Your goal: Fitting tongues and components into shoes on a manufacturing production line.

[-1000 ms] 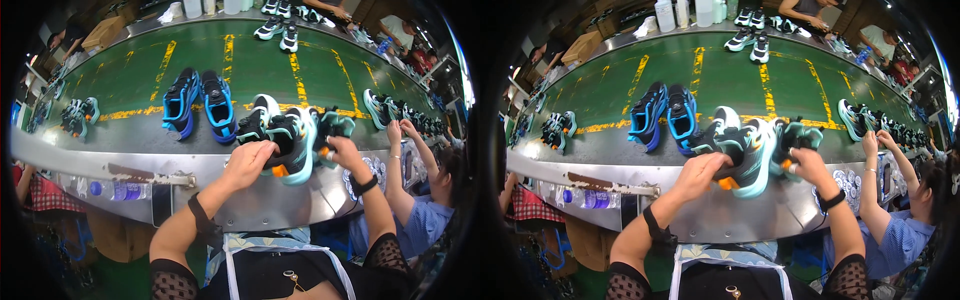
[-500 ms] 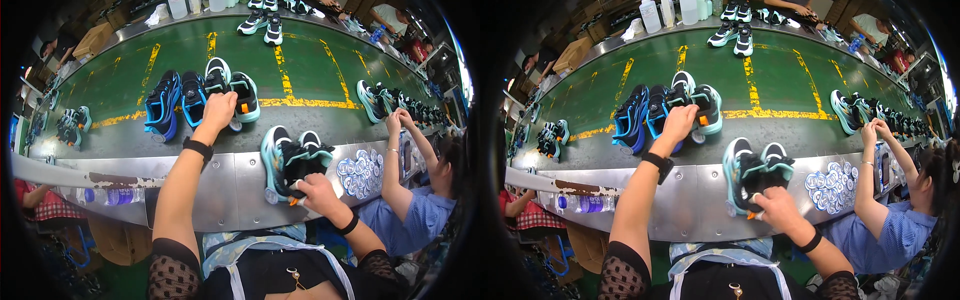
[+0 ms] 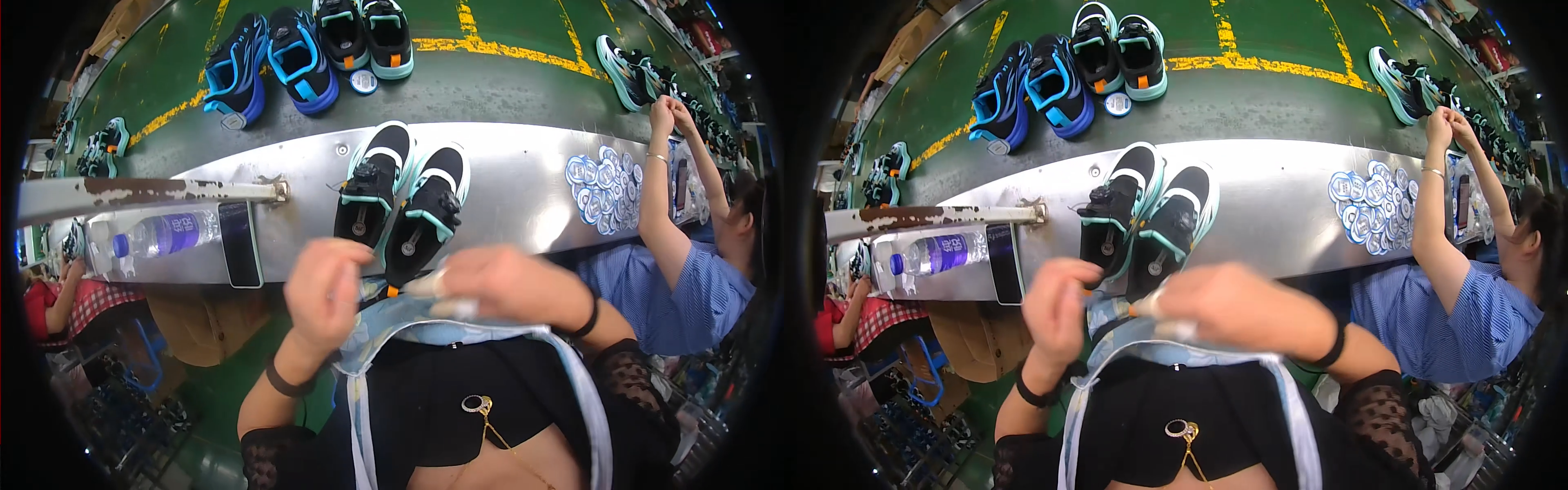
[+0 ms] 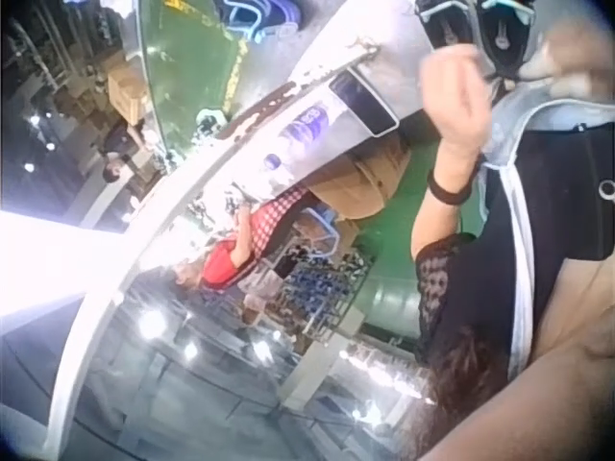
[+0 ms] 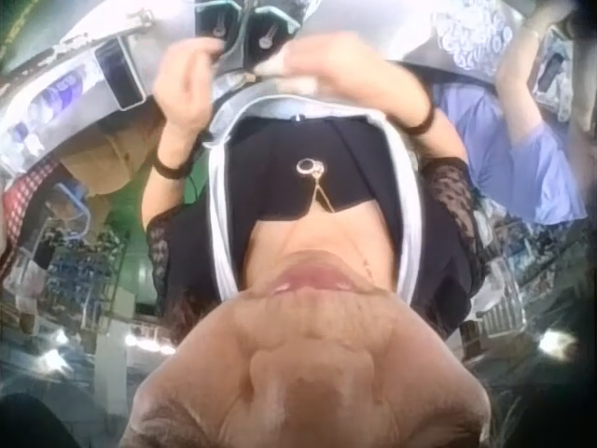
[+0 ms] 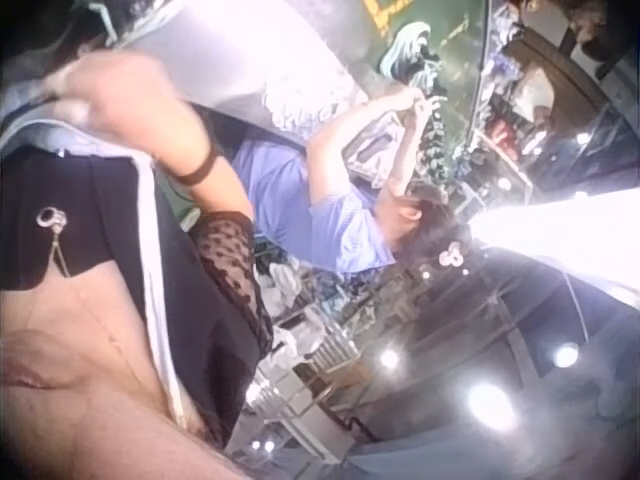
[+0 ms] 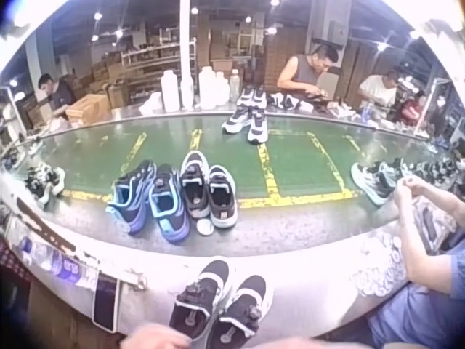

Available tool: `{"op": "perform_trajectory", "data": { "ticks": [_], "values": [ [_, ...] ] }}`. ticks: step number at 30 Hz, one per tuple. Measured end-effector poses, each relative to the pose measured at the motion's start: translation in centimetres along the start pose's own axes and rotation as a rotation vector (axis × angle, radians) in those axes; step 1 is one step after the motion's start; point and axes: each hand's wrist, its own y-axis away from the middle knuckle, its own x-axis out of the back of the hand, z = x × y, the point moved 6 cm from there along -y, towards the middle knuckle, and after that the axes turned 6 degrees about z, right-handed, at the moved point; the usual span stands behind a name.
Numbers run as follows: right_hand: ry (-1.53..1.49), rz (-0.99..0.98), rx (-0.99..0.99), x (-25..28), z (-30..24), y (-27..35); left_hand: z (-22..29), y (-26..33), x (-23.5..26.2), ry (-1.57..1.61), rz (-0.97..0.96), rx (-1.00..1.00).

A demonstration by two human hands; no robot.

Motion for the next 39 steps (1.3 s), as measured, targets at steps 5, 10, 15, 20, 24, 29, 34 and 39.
{"op": "perform_trajectory", "data": {
  "ticks": [5,10,15,20,24,29,34,39],
  "values": [
    [0.161,0.16,-0.299,6.2,6.0,-0.1,-0.9,3.0,-7.4,-0.154,-0.273,-0.09],
    [0.028,0.048,-0.019,1.5,7.2,-3.2,-1.4,3.4,-9.8,-0.174,-0.098,-0.223],
    [0.257,-0.25,-0.143,1.9,6.6,-2.7,-1.7,3.1,-9.7,-0.174,-0.029,-0.138],
    [0.482,-0.209,-0.063,1.4,6.0,-3.0,-2.7,2.6,-8.3,0.212,-0.177,0.475],
    [0.463,-0.193,-0.054,1.6,5.8,-1.7,-2.6,2.3,-7.9,-0.005,-0.201,0.252],
    [0.533,-0.165,-0.043,0.9,5.4,-1.3,-3.9,2.6,-7.6,0.112,-0.12,0.477],
    [0.354,-0.077,-0.097,0.5,6.4,-2.1,-4.7,2.6,-9.3,0.355,-0.26,0.782],
    [-0.195,0.162,-0.107,1.6,8.1,-0.4,-5.6,3.4,-11.2,0.514,-0.203,0.893]
  ]
}}
